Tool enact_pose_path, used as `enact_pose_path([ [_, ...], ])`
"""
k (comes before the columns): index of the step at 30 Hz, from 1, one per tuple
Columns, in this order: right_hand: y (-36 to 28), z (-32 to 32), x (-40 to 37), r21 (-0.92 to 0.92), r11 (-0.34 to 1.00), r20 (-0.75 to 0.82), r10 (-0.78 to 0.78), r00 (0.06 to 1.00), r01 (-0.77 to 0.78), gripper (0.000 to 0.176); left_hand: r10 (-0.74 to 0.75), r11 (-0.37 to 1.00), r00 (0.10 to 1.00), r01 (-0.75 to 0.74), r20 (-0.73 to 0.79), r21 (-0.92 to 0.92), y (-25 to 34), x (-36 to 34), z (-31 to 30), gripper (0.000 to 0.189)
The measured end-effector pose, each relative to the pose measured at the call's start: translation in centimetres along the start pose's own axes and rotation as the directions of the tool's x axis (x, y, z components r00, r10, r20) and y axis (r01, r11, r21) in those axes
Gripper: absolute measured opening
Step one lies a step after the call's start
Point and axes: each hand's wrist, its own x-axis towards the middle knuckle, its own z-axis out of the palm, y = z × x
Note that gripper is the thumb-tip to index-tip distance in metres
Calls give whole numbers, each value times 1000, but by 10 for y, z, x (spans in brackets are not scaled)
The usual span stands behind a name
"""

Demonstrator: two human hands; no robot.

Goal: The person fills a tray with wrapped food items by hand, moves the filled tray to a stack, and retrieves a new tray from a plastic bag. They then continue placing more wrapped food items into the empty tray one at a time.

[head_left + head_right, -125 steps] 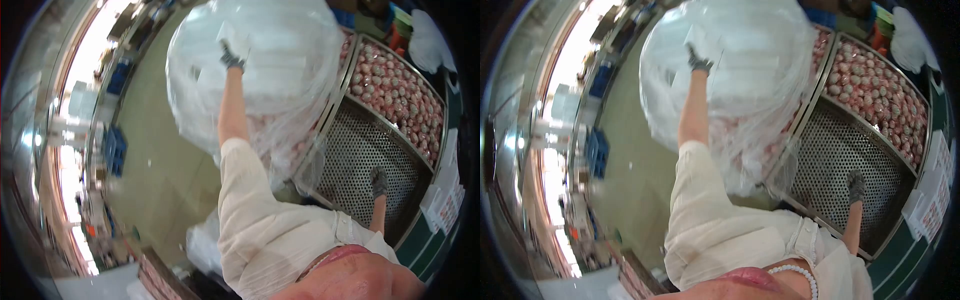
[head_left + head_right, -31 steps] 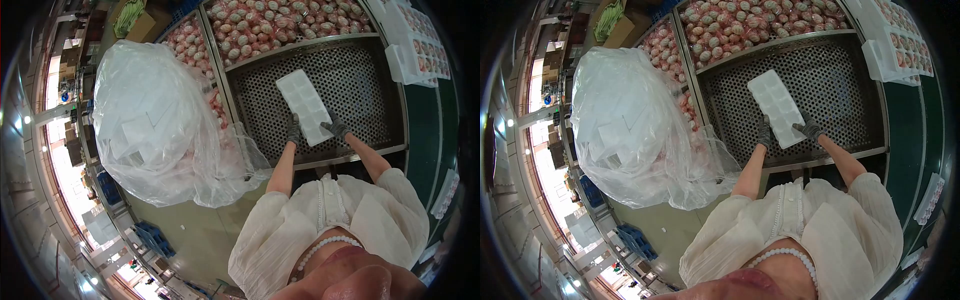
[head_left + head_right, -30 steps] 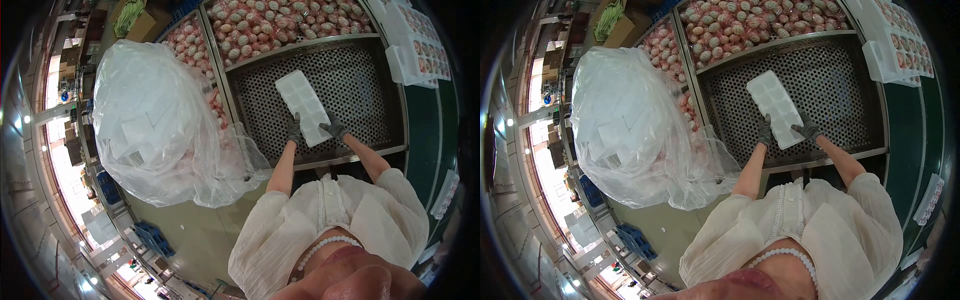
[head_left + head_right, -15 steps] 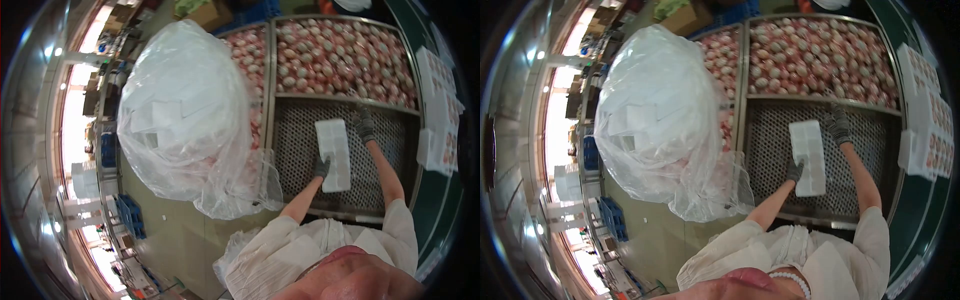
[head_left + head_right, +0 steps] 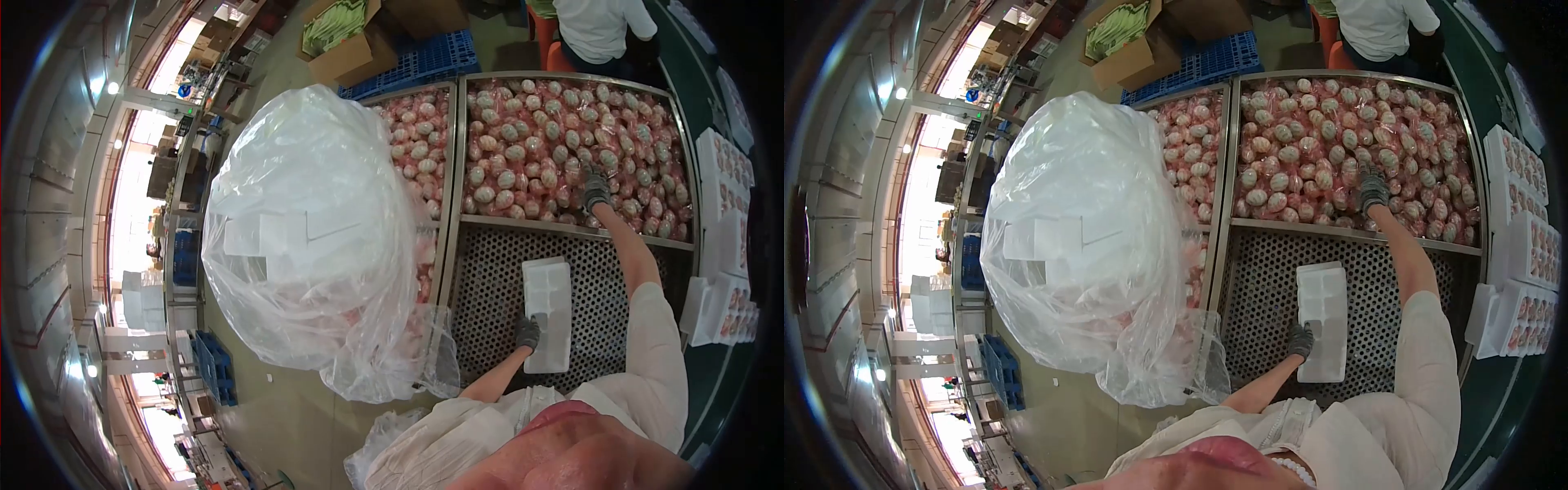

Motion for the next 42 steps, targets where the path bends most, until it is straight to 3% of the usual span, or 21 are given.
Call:
enact_pose_path([
  [2,15,37,39,147,989,-149,27,989,-5,49,-72,997,987,70,140,21,-2,0,1,45],
  [4,20,43,47,145,987,-129,86,988,-67,44,152,988,928,-136,-340,69,-7,-14,0,39],
  [11,11,-7,15,-212,965,-251,-208,945,156,23,383,924,847,-340,-368,177,-6,-19,-2,40],
  [13,6,-28,-2,-94,978,-246,-205,947,187,20,586,810,667,-483,-459,332,5,-22,12,47],
  [14,8,-28,-6,-98,979,-245,-198,949,179,20,590,807,669,-489,-453,330,19,-31,0,47],
  [15,11,-24,-8,-54,983,-276,-182,944,174,19,391,904,907,-348,-155,247,46,-48,-29,49],
  [17,11,-34,-25,105,969,-306,-184,934,225,22,330,944,940,-331,-81,0,33,-43,-20,57],
  [20,27,-21,-52,398,827,-496,-171,851,398,20,275,957,960,-278,46,78,56,-74,-67,64],
  [22,36,-29,-84,380,803,-582,-178,793,459,20,409,910,910,-401,-66,109,57,-81,-73,71],
  [25,31,-62,-158,398,764,-401,-354,845,509,22,676,703,638,-709,-369,62,104,-127,-137,73],
  [27,44,-33,-182,137,692,-386,-622,682,709,25,750,586,503,-807,-431,78,130,-136,-159,71],
  [28,42,-27,-196,147,698,-377,-615,692,701,25,791,516,440,-853,-426,77,140,-136,-165,69],
  [30,32,-17,-239,459,695,-250,-497,831,554,25,839,350,526,-718,-139,-601,147,-117,-157,58],
  [31,32,-6,-254,492,733,-234,-408,882,470,24,825,442,557,-537,91,-719,138,-87,-143,50],
  [32,33,5,-266,525,766,-202,-310,929,370,23,779,543,536,-315,327,-779,125,-66,-122,42],
  [34,28,0,-297,584,807,3,-104,995,83,25,870,493,463,-828,169,-268,113,-88,-125,30],
  [36,44,44,-319,833,538,139,15,990,-125,28,745,636,618,-543,252,-548,83,-66,-94,25],
  [37,44,48,-345,825,538,178,44,983,-173,28,725,659,623,-508,292,-554,74,-78,-88,25],
  [39,33,37,-375,935,355,-76,144,987,20,40,479,834,823,-318,304,-452,82,-93,-94,26],
  [40,29,31,-387,936,351,-67,151,986,10,40,472,839,824,-311,312,-447,78,-92,-89,26],
  [42,25,23,-405,652,694,-265,-168,949,305,54,448,756,881,-282,151,-591,67,-84,-76,26],
])
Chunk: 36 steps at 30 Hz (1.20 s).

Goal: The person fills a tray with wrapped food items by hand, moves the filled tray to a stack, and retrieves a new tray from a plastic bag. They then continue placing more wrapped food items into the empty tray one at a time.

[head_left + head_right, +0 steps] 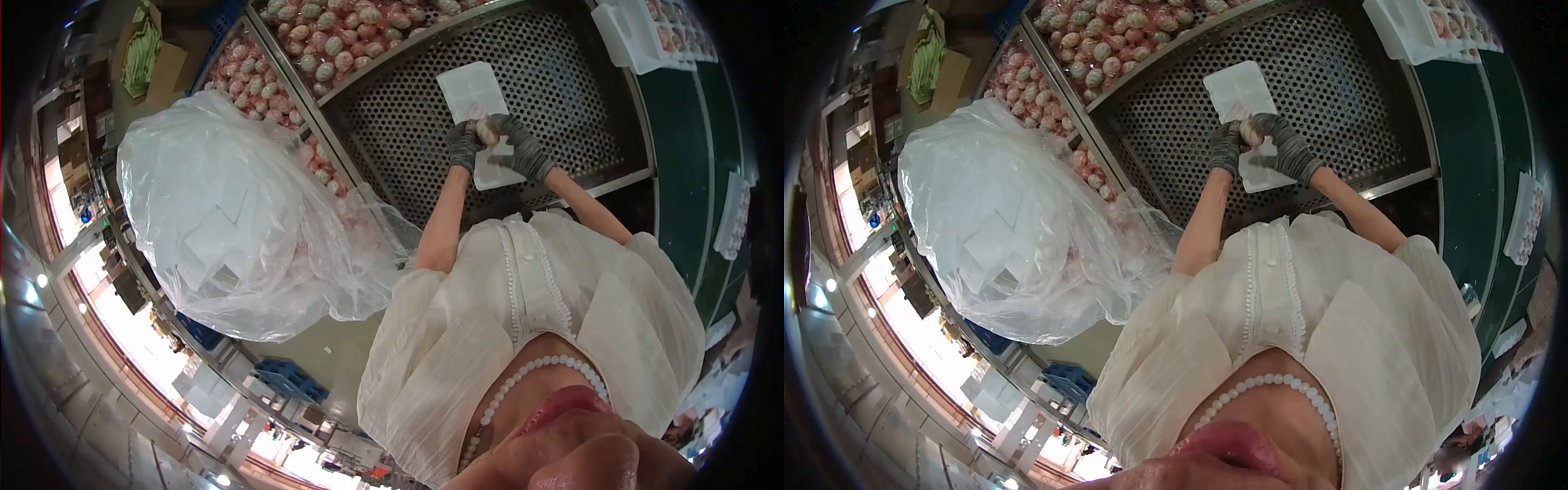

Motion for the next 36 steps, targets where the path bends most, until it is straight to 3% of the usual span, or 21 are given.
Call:
enact_pose_path([
  [1,10,5,-2,-240,960,66,-129,989,141,56,40,997,999,-38,-25,75,-6,8,2,26],
  [2,22,11,-1,-246,960,63,-119,991,131,56,35,997,999,-33,-14,74,2,9,5,26],
  [4,44,21,3,-303,952,-13,-54,998,48,56,49,963,998,-60,48,262,21,12,7,26],
  [5,44,18,14,-236,972,-10,-13,1000,10,54,101,890,994,-109,41,442,28,16,8,26],
  [6,46,18,24,-237,971,-12,-10,1000,7,54,101,890,994,-110,45,443,29,25,11,26],
  [8,47,16,40,-179,984,-18,-6,1000,3,53,282,923,959,-265,-23,280,35,38,16,25],
  [9,48,12,49,-290,954,-89,-111,990,81,49,289,924,957,-270,-33,272,39,46,17,21],
  [12,73,11,71,-236,971,-27,-41,999,33,44,355,893,930,-309,-91,327,49,54,27,20],
  [14,80,12,80,-357,930,-80,-122,989,85,40,348,883,934,-298,-81,362,64,50,29,19],
  [16,81,10,89,-284,956,-23,69,997,-72,40,228,936,972,-201,-62,288,55,61,30,19],
  [17,71,5,92,-138,972,-69,182,981,-190,33,225,938,972,-200,-61,284,51,62,32,19],
  [19,94,11,97,-91,971,-134,209,969,-222,30,230,973,971,-227,-66,48,42,60,37,22],
  [20,98,12,101,-39,968,-199,235,951,-247,28,232,972,970,-229,-66,48,37,63,37,22],
  [22,99,10,102,-105,953,-163,265,950,-284,25,535,773,845,-476,-26,420,32,66,37,23],
  [24,92,7,101,-227,947,-149,198,969,-228,28,498,736,866,-452,48,504,32,67,36,24],
  [26,93,6,104,-324,923,-108,181,977,-207,27,765,221,614,-535,196,816,16,82,37,28],
  [27,94,6,103,-413,891,-61,179,982,-188,26,764,222,614,-540,199,812,13,83,38,28],
  [29,92,9,112,-435,872,-23,240,971,-226,24,574,391,799,-459,179,798,24,74,40,36],
  [32,96,14,126,-537,808,32,308,951,-243,23,493,285,825,-453,276,845,37,63,37,43],
  [33,98,19,130,-559,794,59,324,944,-238,25,407,275,873,-398,269,875,43,61,40,45],
  [36,91,18,140,-601,760,108,384,917,-247,25,493,196,837,-372,237,907,45,50,44,39],
])
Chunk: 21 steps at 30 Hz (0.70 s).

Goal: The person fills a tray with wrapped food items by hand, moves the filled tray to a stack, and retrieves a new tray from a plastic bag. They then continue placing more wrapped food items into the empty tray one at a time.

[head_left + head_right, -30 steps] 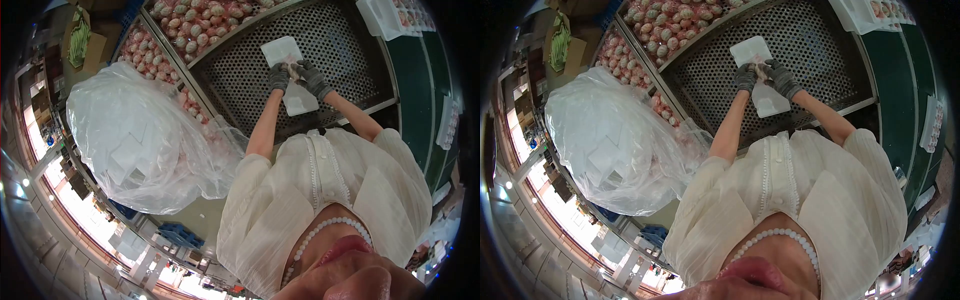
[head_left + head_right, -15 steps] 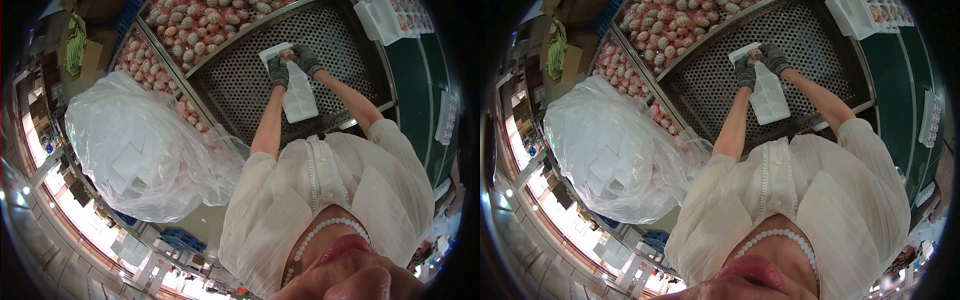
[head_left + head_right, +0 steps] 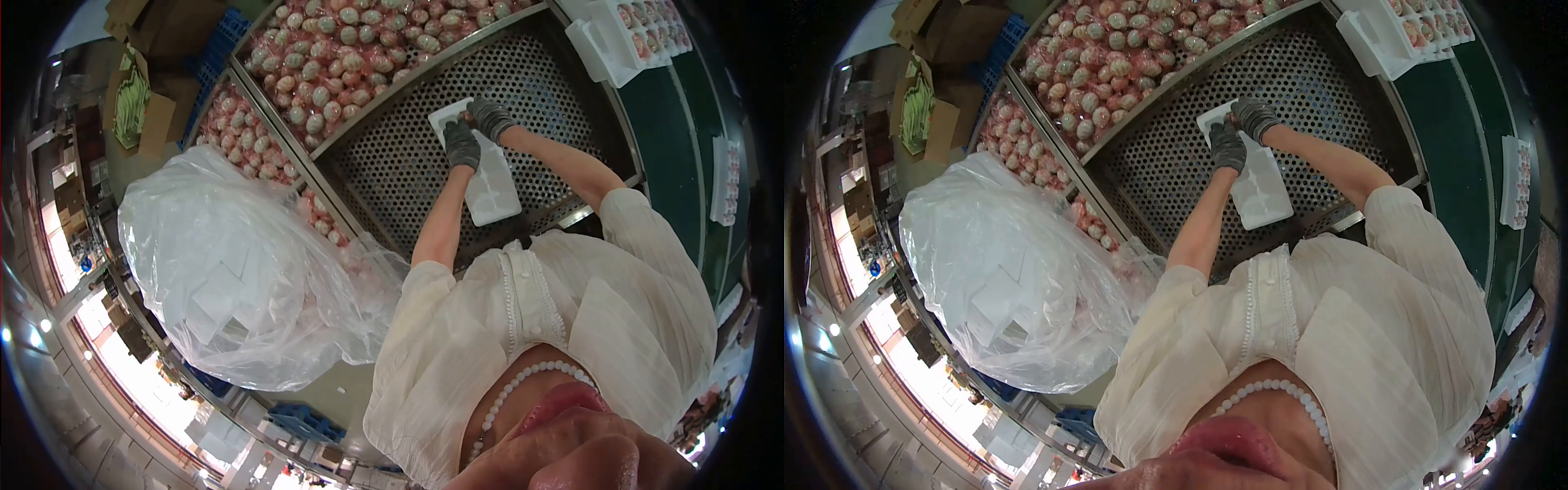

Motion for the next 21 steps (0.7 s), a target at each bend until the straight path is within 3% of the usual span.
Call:
enact_pose_path([
  [1,-4,-5,0,-24,999,61,23,998,-21,24,-56,950,997,70,54,-304,-6,1,10,32],
  [2,-3,-7,3,-49,998,124,48,991,-42,22,-46,950,998,58,47,-307,-3,0,10,32],
  [3,-6,0,8,-199,979,210,86,974,-44,21,-34,962,999,24,-33,-272,-2,-7,10,28],
  [4,-5,3,9,-200,979,200,88,976,-47,21,-20,972,993,-6,-112,-233,-1,-12,9,25],
  [6,-4,10,-1,-303,947,35,-100,994,106,19,-10,976,986,-26,-165,-215,-2,-15,18,21],
  [8,-3,4,-6,-248,958,-39,-159,987,144,10,-36,961,986,-11,-164,-278,-3,-15,18,20],
  [11,-4,-4,-3,-207,966,21,-157,987,158,12,-53,966,998,58,26,-253,4,-10,-13,20],
  [12,-5,-10,2,-191,969,150,-130,980,158,16,-92,955,988,122,121,-272,8,-8,-21,20],
  [13,-4,-15,6,-178,971,278,-104,955,158,20,-89,954,989,118,115,-275,3,-8,-11,20],
  [15,-1,-7,5,-225,958,214,-128,968,176,20,-34,997,999,33,-15,-69,-5,-11,25,26],
  [16,2,-5,3,-262,946,154,-157,976,193,20,-35,997,999,34,-19,-76,2,-5,17,26],
  [17,1,-7,2,-313,903,152,-257,954,293,21,-106,991,987,115,122,-66,11,0,1,27],
  [18,2,-8,0,-313,903,159,-257,953,296,21,-178,980,948,195,263,-42,18,-1,-9,27],
  [21,2,-40,4,-163,952,315,-199,928,260,20,-143,985,979,156,148,-79,8,-3,15,30],
])
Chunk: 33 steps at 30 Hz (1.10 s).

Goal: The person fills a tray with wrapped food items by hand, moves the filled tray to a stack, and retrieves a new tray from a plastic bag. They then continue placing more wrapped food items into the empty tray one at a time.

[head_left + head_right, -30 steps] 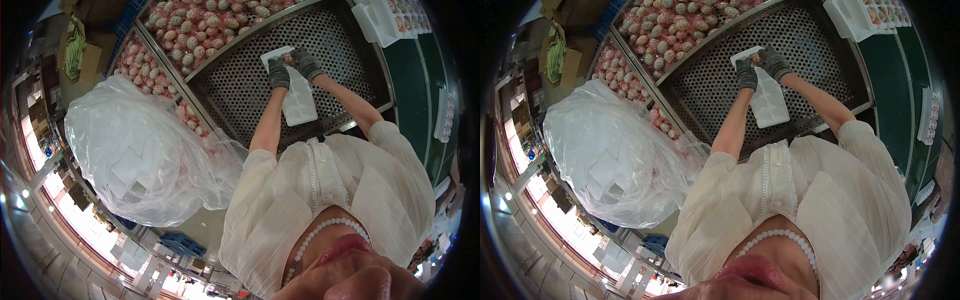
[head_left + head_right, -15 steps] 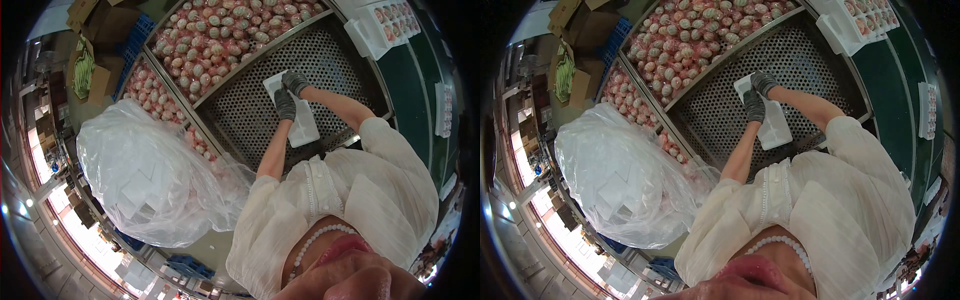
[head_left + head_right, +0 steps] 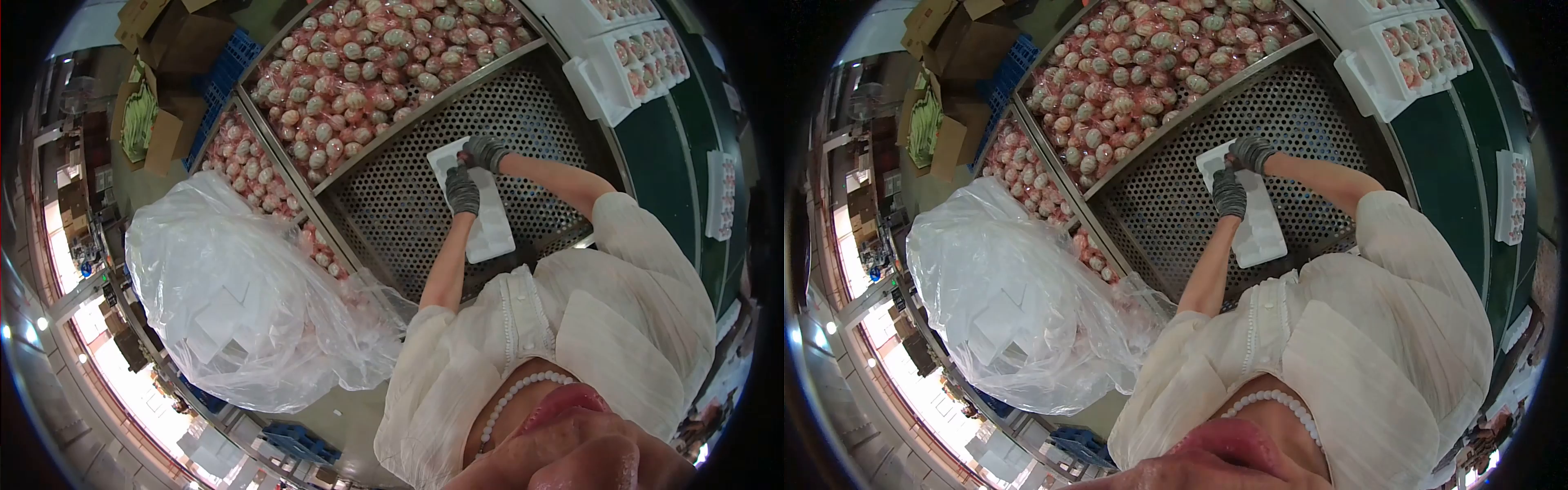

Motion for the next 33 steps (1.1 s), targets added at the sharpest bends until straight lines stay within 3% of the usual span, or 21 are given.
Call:
enact_pose_path([
  [1,10,4,2,3,1000,-6,-6,1000,6,20,53,998,996,-51,-72,29,-6,-3,5,32],
  [2,27,7,5,-4,1000,-209,-25,978,25,19,-56,950,998,59,19,-306,20,-11,-36,34],
  [3,44,8,14,-17,999,-400,-45,915,42,19,-59,950,998,60,12,-307,20,-3,-25,34],
  [5,67,-15,19,609,743,-663,286,691,277,23,-16,1000,975,12,-220,-20,19,1,16,36],
  [7,94,-58,29,143,977,-825,207,525,-160,30,-43,999,978,40,-204,-18,28,11,28,34],
  [9,119,-89,51,64,944,-627,289,723,-323,37,-3,999,944,-14,-330,-51,32,13,29,37],
  [10,132,-87,68,78,945,-631,294,718,-319,37,16,997,922,-43,-388,-59,29,13,25,38],
  [13,158,-75,110,22,903,-892,212,399,-430,30,-21,977,987,-14,-162,-214,29,12,-8,38],
  [15,161,-86,118,119,861,-584,464,666,-495,30,-62,941,997,43,-44,-336,29,15,-33,35],
  [17,157,-96,112,221,857,-518,508,688,-466,22,-12,907,981,-71,-193,-416,18,19,-31,32],
  [19,176,-71,129,253,899,-738,418,530,-358,16,-55,846,983,-46,-173,-531,20,29,-40,30],
  [20,173,-71,119,248,901,-736,415,536,-357,16,-92,699,990,-14,-109,-715,31,31,-59,30],
  [22,157,-74,73,305,952,-912,292,287,-1,20,-91,310,994,-24,-54,-950,30,50,-51,31],
  [23,143,-71,52,299,954,-909,286,302,-5,20,-73,-78,983,161,167,-984,31,65,-55,31],
  [25,110,-67,13,59,994,-932,20,362,96,23,-41,-288,995,78,94,-954,59,72,-65,29],
  [26,90,-58,-3,3,992,-934,-43,355,129,23,-69,-101,982,-183,-177,-978,77,66,-71,27],
  [27,70,-47,-15,-49,985,-932,-104,346,165,23,-85,-103,982,-174,-166,-979,81,66,-71,27],
  [28,54,-35,-23,-48,983,-927,-109,359,176,23,-33,-332,999,-28,-18,-943,82,74,-71,24],
  [29,39,-23,-31,-4,982,-852,-103,514,191,24,51,-534,992,122,112,-837,83,76,-72,22],
  [30,27,-12,-40,45,979,-750,-97,655,196,25,-69,-447,974,162,214,-880,84,70,-69,22],
  [33,11,-3,-63,232,839,-762,-157,628,492,27,-39,-370,973,199,229,-907,45,42,-43,21],
])
